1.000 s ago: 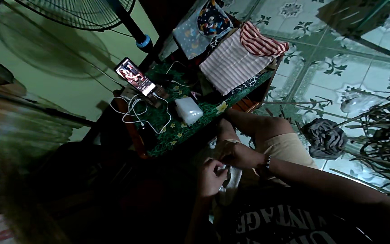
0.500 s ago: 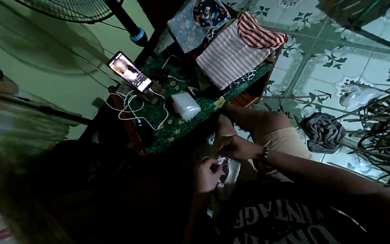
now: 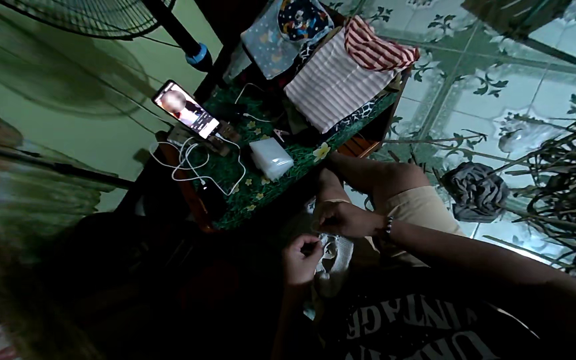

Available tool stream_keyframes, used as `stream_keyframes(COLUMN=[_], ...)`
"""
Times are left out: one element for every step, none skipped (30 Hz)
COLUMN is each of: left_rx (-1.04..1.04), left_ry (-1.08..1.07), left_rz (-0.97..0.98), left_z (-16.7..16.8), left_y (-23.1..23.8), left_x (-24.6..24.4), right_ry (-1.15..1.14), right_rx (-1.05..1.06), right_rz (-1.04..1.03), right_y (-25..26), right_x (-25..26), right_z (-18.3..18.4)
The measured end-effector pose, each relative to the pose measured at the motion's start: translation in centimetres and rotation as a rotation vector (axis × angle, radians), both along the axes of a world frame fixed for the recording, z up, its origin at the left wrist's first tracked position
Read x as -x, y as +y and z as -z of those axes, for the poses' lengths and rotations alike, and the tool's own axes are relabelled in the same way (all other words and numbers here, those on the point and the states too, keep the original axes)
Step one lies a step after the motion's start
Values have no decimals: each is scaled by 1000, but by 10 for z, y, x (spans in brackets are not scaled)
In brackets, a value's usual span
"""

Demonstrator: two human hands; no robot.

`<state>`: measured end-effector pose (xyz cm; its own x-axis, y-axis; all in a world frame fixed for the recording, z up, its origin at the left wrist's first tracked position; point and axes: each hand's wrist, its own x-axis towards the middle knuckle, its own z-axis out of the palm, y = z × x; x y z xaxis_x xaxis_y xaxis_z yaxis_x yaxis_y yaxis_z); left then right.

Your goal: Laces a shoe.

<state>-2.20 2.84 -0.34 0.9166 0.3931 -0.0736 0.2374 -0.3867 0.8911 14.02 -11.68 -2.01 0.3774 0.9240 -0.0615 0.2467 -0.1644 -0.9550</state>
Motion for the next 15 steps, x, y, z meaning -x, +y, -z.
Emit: stream_keyframes(left_rx=[-28,-67,-109,-146,-179,-206,-223,-232,-236,-241,-248,-253,-256,-258,-258], left_ry=[-41,-90,-148,-199,-231,-248,-261,-268,-267,-263,-257,-259,-265,-268,-271], left_rz=[18,42,66,88,105,117,121,124,127,129,132,134,135,134,134], left_z=[3,6,9,12,13,14,15,16,15,15,14,14,14,15,15], left_y=[0,-1,-2,-2,-4,-4,-5,-6,-6,-7,-7,-6,-6,-6,-6], left_x=[1,1,1,1,1,1,1,1,2,3,3,4,4,4,4], right_ry=[8,18,27,35,44,48,52,57,67,78,86,89,88,82,71], right_rx=[-4,-15,-32,-56,-69,-73,-63,-54,-39,-23,-12,-10,-14,-20,-25], right_rz=[-6,-12,-18,-21,-19,-20,-24,-21,-16,-12,-9,-6,-4,-6,-12], right_y=[-1,-2,-3,-5,-7,-9,-10,-11,-12,-13,-14,-14,-14,-14,-13], right_x=[-1,-2,-2,-3,-3,-3,-3,-3,-3,-2,-2,-1,-1,-1,0], right_z=[0,0,1,1,1,1,1,1,0,-1,-2,-2,-1,0,1])
